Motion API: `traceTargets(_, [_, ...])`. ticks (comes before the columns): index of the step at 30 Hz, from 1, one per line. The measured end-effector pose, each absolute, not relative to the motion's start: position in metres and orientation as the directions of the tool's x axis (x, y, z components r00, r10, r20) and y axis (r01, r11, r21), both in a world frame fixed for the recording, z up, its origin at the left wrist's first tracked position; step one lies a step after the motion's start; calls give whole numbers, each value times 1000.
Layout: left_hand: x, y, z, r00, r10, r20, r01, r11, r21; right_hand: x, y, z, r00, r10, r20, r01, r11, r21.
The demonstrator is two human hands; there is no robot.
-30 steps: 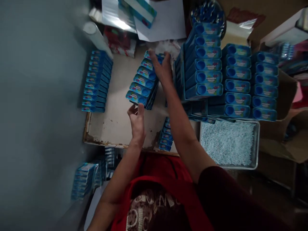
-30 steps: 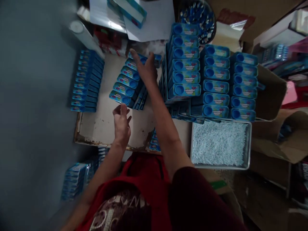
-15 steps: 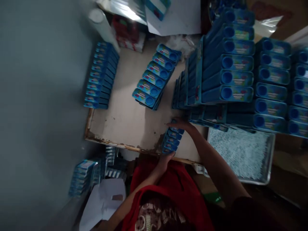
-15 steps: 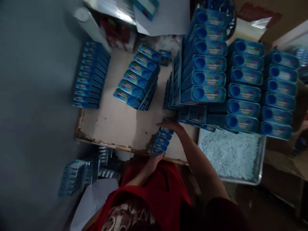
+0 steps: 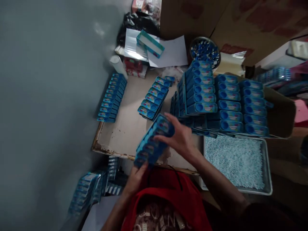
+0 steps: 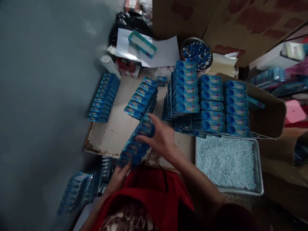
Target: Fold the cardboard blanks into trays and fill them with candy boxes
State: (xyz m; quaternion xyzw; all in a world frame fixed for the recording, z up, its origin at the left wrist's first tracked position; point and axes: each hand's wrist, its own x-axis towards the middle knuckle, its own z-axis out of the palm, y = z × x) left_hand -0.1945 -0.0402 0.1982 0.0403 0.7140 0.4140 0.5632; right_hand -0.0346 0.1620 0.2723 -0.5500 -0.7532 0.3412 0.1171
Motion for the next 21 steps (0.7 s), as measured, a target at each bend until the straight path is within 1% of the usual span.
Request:
traceTargets(3, [-216,21,250,-413,673,-614,-224,579,784,-57,215,310,-268,962,59,690,234,-684])
traceTargets(5, [-224,62,273,-404,755,-516,-177,489,854,-69,258,321,-236,954,182,674,296,-677])
traceTargets(6, [-227,81,279,-382,791,-477,-169,448,878,-74,278,322,-236,948,215,671,319,-669])
traceTargets(8, [-234,111,280,-331,843,-425,-146,399,905,-83,316,314,-248,942,225,678,335,-654])
traceTargets(10, [-241,132,270,-290,867,-405,-79,400,913,-93,346,298,-254,949,186,691,313,-651])
traceTargets(12, [-247,142,255,-298,876,-378,12,400,917,-103,366,279,-233,963,138,696,264,-668])
traceTargets(14, [-249,141,238,-374,864,-337,54,383,922,-111,373,265,-183,978,99,681,199,-704])
traceTargets(16, [-247,127,217,-460,837,-295,37,351,936,-114,366,258,-102,990,92,655,137,-743])
traceTargets(18, [-239,105,187,-522,796,-306,10,364,931,-112,342,254,-27,986,162,626,143,-767])
traceTargets(21, [-220,83,132,-571,717,-400,23,502,865,-103,283,243,37,949,314,532,248,-810])
